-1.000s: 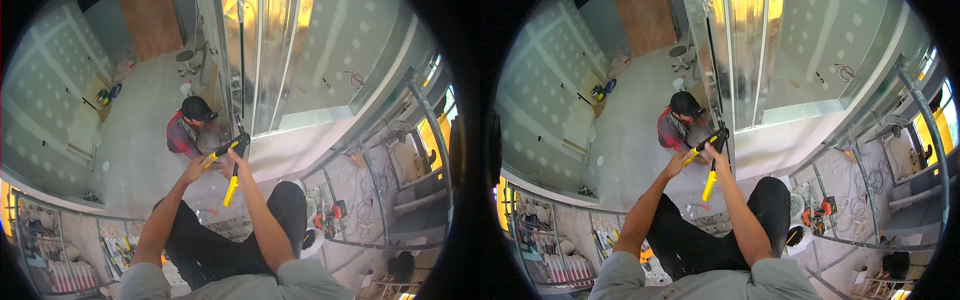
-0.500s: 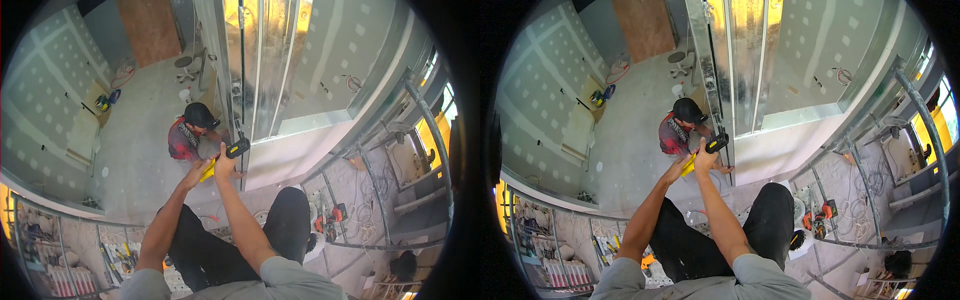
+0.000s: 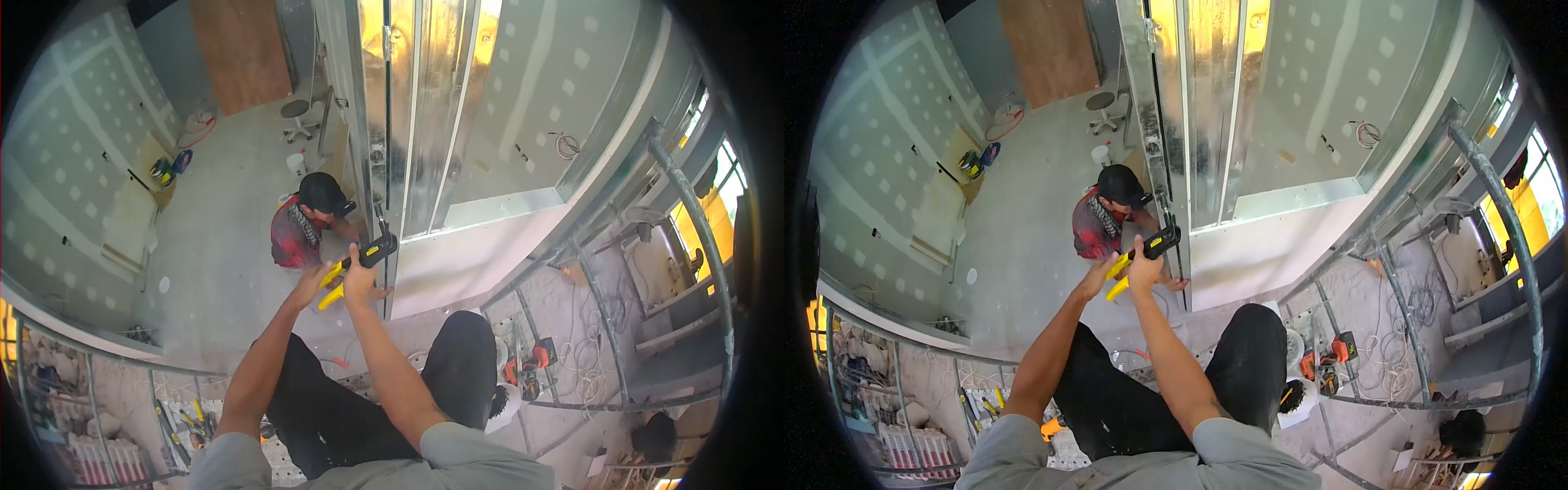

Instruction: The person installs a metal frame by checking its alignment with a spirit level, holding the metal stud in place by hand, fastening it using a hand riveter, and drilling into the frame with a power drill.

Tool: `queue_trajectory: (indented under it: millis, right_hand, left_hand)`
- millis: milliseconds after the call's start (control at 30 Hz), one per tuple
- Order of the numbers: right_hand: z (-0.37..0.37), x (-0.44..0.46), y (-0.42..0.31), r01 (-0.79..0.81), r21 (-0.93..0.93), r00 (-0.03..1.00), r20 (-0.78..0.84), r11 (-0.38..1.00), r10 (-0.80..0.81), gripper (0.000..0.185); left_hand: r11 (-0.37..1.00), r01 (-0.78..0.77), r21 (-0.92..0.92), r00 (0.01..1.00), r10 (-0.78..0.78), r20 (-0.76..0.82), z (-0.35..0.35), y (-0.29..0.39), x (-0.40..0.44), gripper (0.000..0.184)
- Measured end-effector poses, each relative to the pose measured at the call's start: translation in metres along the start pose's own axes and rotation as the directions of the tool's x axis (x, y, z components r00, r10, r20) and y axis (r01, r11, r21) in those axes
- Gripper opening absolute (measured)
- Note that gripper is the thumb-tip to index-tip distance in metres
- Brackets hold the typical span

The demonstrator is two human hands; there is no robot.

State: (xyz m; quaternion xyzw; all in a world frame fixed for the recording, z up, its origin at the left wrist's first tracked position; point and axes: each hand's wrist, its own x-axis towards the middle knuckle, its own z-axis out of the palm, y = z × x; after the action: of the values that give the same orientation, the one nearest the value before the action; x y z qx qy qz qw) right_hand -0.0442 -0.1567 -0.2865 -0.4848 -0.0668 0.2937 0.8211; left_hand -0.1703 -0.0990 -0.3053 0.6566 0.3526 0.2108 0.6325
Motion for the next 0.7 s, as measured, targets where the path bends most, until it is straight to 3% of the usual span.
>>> queue_trajectory:
  millis: [33,100,167,233,267,333,367,400,533,600,633,700]
  right_hand:
    - [0.005,0.000,-0.006,-0.023,-0.082,0.996,-0.088,0.996,0.016,0.037]
    - [0.014,-0.001,-0.013,-0.043,-0.113,0.993,-0.115,0.993,0.030,0.037]
    - [0.013,-0.004,-0.014,-0.075,-0.146,0.988,-0.148,0.986,0.053,0.037]
    - [-0.001,-0.007,-0.006,0.066,-0.193,0.994,-0.075,0.979,-0.082,0.032]
    - [-0.016,-0.009,-0.008,0.061,-0.199,0.994,-0.076,0.978,-0.078,0.032]
    - [-0.046,-0.010,-0.030,-0.170,0.008,0.940,0.300,0.985,0.160,0.026]
    - [-0.050,-0.015,-0.043,-0.309,0.147,0.900,0.365,0.940,0.239,0.023]
    - [-0.048,-0.017,-0.044,-0.309,0.145,0.899,0.367,0.940,0.239,0.023]
    - [-0.019,-0.001,0.006,-0.195,0.100,0.960,0.221,0.976,0.169,0.024]
    - [-0.007,0.007,0.014,-0.035,-0.036,0.998,0.045,0.999,0.036,0.030]
    - [-0.002,0.007,0.004,-0.069,-0.145,0.997,-0.051,0.987,0.062,0.035]
    - [0.014,0.001,-0.011,-0.096,-0.094,0.992,-0.086,0.991,0.088,0.036]
  left_hand:
    - [1.000,-0.005,-0.001,1.000,0.005,0.000,-0.001,-0.017,0.005,0.058]
    - [0.942,-0.091,0.322,0.987,0.128,-0.096,0.003,-0.033,0.011,0.065]
    - [0.921,-0.062,0.386,0.987,0.115,-0.115,0.003,-0.033,0.009,0.063]
    - [0.896,-0.026,0.444,0.987,0.094,-0.130,0.005,-0.017,0.003,0.061]
    - [0.929,-0.017,0.371,0.991,0.064,-0.115,0.005,-0.007,0.001,0.058]
    - [0.956,-0.004,0.295,0.994,0.035,-0.100,0.005,-0.005,-0.001,0.056]
    - [0.963,-0.006,0.269,0.997,0.026,-0.069,0.005,-0.007,-0.001,0.049]
    - [0.970,-0.010,0.243,0.999,0.020,-0.038,0.006,-0.010,0.001,0.043]
    - [0.968,-0.017,0.250,0.999,0.026,-0.035,0.003,-0.026,0.005,0.044]
    - [0.990,0.093,-0.107,0.994,-0.100,-0.054,0.012,0.008,-0.005,0.047]
    - [0.990,0.091,-0.108,0.994,-0.098,-0.055,0.018,0.012,-0.007,0.047]
    - [0.989,0.001,-0.145,0.992,-0.019,-0.124,0.028,0.016,-0.013,0.057]
